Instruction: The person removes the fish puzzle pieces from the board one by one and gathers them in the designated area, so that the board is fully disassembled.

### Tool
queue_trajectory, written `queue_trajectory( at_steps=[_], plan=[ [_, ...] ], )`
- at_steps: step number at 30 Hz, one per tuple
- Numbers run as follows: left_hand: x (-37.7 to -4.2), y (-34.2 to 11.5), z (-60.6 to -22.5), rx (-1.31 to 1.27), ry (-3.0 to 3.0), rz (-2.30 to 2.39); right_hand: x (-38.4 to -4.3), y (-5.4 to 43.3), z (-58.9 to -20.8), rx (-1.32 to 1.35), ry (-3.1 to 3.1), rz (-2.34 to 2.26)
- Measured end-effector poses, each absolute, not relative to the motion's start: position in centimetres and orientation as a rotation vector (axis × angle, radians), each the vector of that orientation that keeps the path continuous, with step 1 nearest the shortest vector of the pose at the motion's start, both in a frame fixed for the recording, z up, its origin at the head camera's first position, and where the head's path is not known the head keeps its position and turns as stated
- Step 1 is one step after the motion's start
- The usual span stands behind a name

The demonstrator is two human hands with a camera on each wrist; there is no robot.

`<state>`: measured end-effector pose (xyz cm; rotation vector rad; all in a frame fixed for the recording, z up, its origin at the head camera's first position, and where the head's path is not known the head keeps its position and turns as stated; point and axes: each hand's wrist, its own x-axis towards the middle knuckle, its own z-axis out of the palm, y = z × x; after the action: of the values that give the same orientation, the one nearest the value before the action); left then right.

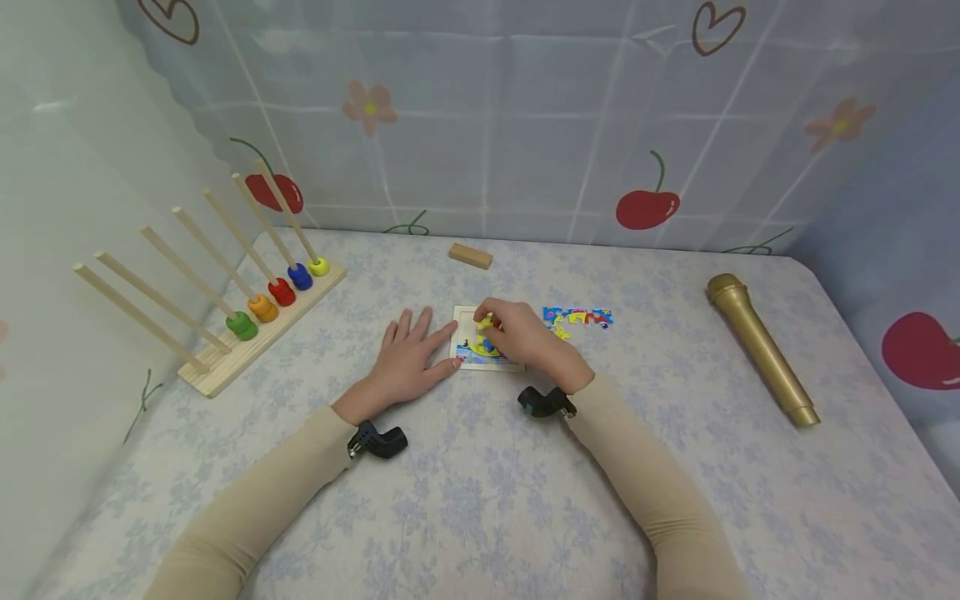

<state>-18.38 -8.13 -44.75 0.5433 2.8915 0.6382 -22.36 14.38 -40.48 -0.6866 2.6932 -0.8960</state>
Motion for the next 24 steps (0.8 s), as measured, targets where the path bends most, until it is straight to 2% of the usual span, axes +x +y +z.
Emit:
queue_trajectory(
  at_steps=[12,24],
  plan=[
    [-18.4,-7.9,-44.7,0.536,2.879,0.638,-22.6,16.2,-39.7,-0.594,2.744,-0.875],
    [-18.3,-8.0,-44.6,0.539,2.882,0.651,-22.1,22.3,-39.5,-0.384,2.767,-0.923]
  ],
)
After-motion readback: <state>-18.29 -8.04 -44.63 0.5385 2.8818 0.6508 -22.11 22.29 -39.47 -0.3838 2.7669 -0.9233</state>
